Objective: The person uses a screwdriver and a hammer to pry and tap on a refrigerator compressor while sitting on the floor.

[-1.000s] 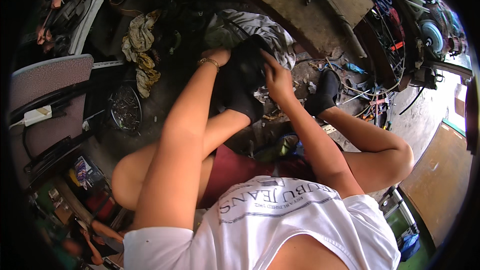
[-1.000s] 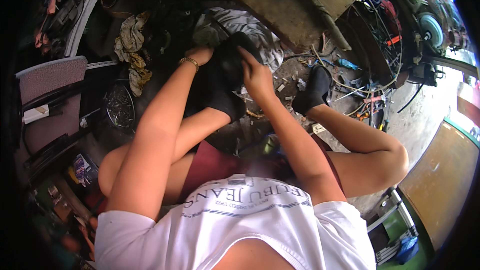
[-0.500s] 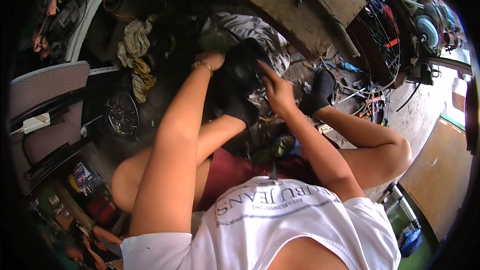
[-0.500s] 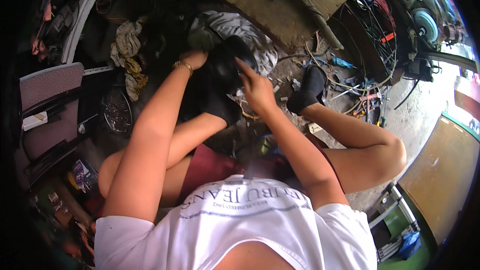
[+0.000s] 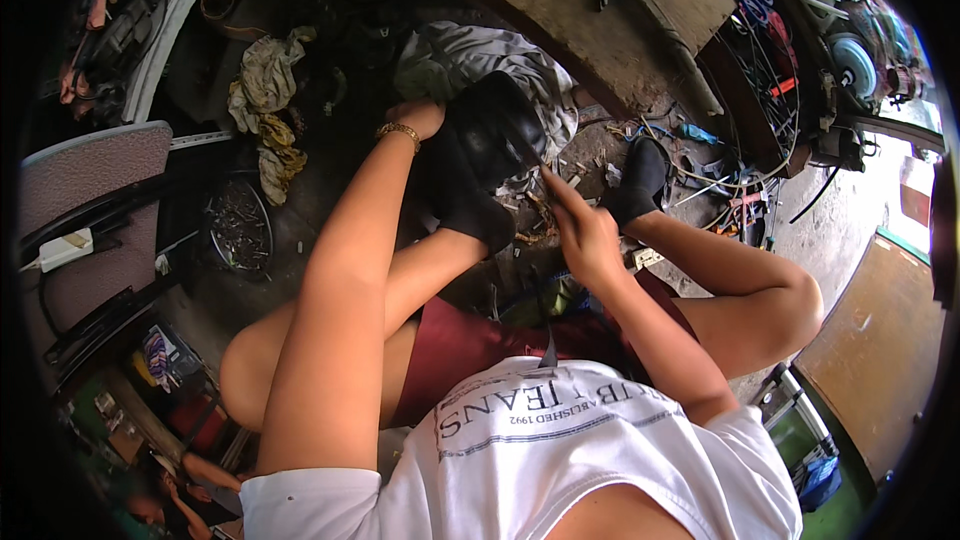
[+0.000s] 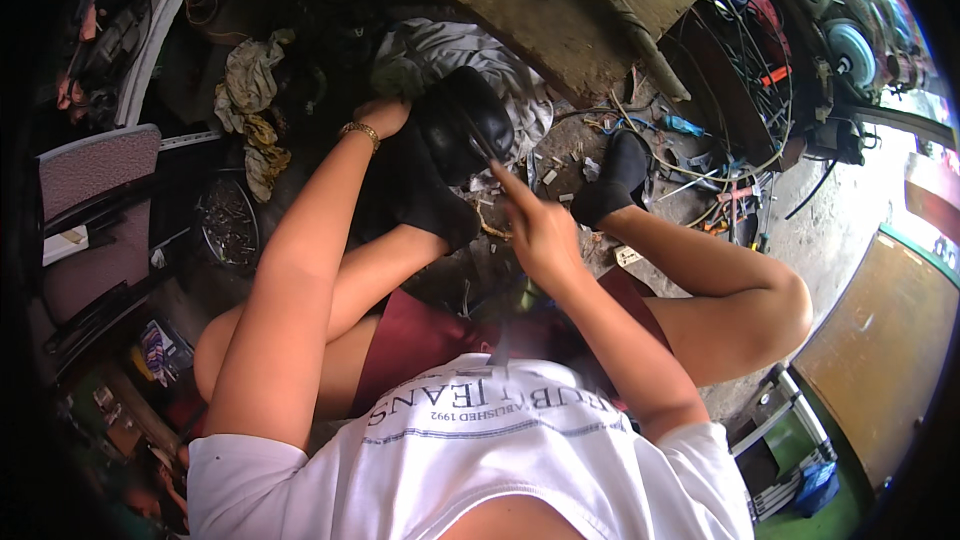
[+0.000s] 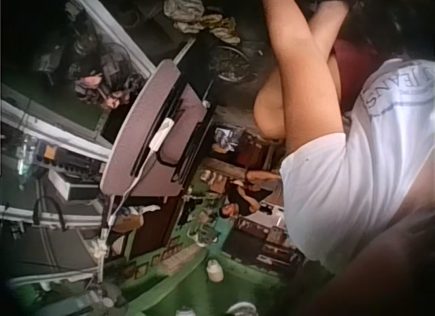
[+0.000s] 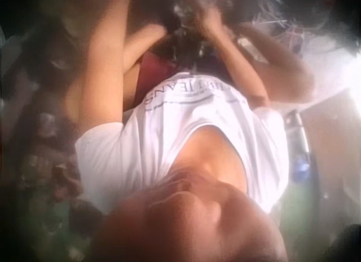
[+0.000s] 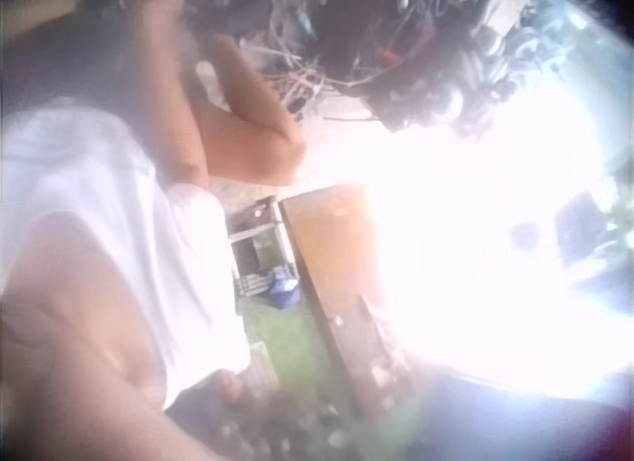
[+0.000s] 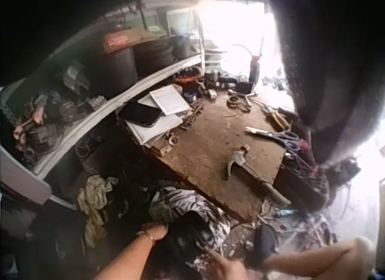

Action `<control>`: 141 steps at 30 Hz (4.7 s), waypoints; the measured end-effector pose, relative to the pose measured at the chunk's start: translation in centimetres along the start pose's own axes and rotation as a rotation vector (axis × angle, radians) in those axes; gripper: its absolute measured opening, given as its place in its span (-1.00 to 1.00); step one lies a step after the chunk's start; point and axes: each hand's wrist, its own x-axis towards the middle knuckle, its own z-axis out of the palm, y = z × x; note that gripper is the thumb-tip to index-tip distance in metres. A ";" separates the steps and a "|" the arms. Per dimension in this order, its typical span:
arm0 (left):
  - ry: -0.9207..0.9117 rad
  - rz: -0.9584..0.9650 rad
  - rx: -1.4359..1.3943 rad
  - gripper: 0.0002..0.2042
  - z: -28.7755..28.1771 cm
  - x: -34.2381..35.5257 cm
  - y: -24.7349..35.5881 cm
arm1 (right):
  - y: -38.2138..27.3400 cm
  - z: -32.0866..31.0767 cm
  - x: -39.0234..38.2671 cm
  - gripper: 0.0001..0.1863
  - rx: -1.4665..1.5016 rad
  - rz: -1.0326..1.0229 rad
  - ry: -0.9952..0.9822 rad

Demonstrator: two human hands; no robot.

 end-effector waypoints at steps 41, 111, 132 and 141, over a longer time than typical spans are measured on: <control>0.033 0.034 0.036 -0.45 -0.1 1.1 0.3 | 1.0 2.3 3.8 -0.51 0.059 -0.006 0.028; 0.163 0.064 0.104 -0.51 0.5 2.7 -1.2 | 0.8 -1.6 1.4 -0.51 -0.030 -0.074 -0.071; 0.117 0.017 -0.016 -0.39 -1.1 1.6 0.7 | 2.5 2.4 6.3 -0.52 0.025 -0.137 0.030; 0.101 0.015 0.002 -0.41 -1.4 2.2 1.2 | 2.8 3.3 8.7 -0.52 -0.051 -0.124 0.022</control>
